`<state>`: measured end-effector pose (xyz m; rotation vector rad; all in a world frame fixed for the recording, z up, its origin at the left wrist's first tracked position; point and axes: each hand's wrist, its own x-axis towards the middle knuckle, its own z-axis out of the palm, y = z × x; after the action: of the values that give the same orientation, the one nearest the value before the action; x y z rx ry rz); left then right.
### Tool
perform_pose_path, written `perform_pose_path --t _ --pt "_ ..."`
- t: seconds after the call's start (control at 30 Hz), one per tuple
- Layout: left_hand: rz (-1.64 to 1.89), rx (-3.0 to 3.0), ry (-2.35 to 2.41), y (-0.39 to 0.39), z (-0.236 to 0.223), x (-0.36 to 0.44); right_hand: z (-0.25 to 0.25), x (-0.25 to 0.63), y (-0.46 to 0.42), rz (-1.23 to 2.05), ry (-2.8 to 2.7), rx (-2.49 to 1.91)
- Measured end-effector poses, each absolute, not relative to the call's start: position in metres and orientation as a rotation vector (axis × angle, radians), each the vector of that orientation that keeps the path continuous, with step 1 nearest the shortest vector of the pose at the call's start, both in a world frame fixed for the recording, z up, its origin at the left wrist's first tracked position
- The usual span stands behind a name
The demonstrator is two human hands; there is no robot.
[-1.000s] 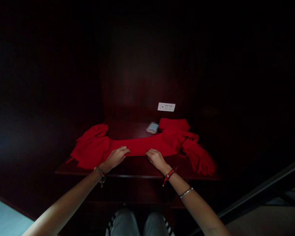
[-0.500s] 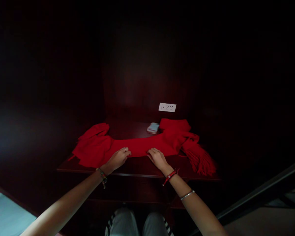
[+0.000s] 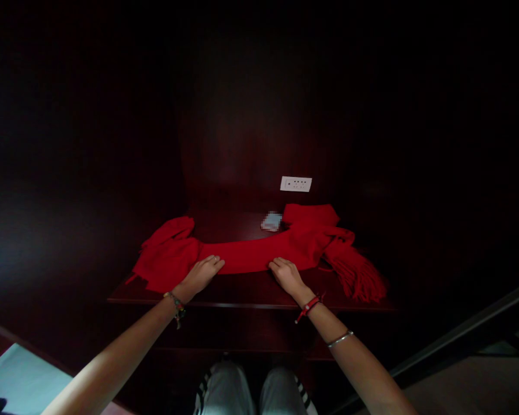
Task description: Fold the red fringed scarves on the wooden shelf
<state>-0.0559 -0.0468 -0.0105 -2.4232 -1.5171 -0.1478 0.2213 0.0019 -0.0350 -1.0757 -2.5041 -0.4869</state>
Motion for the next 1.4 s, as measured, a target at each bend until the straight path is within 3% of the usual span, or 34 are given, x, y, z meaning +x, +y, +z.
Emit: perform_pose_path --t 0.47,0.9,1.23,1.4 --pt "-0.046 -2.685 -1.371 -0.070 0.014 -0.063 -0.032 0.234 -0.008 -0.237 -2.550 -0.776" --pt "-0.188 -2.471 -1.468 -0.064 -0.016 -0.062 -0.033 0.199 -0.007 -0.411 -2.597 -0.845" --pt "-0.238 -3.084 -1.267 -0.059 0.016 -0.072 -0.030 0.212 -0.012 -0.225 -2.677 -0.727" --pt "-0.420 -3.080 -1.186 -0.020 0.018 -0.042 -0.031 0.212 -0.013 -0.150 -2.657 -0.729"
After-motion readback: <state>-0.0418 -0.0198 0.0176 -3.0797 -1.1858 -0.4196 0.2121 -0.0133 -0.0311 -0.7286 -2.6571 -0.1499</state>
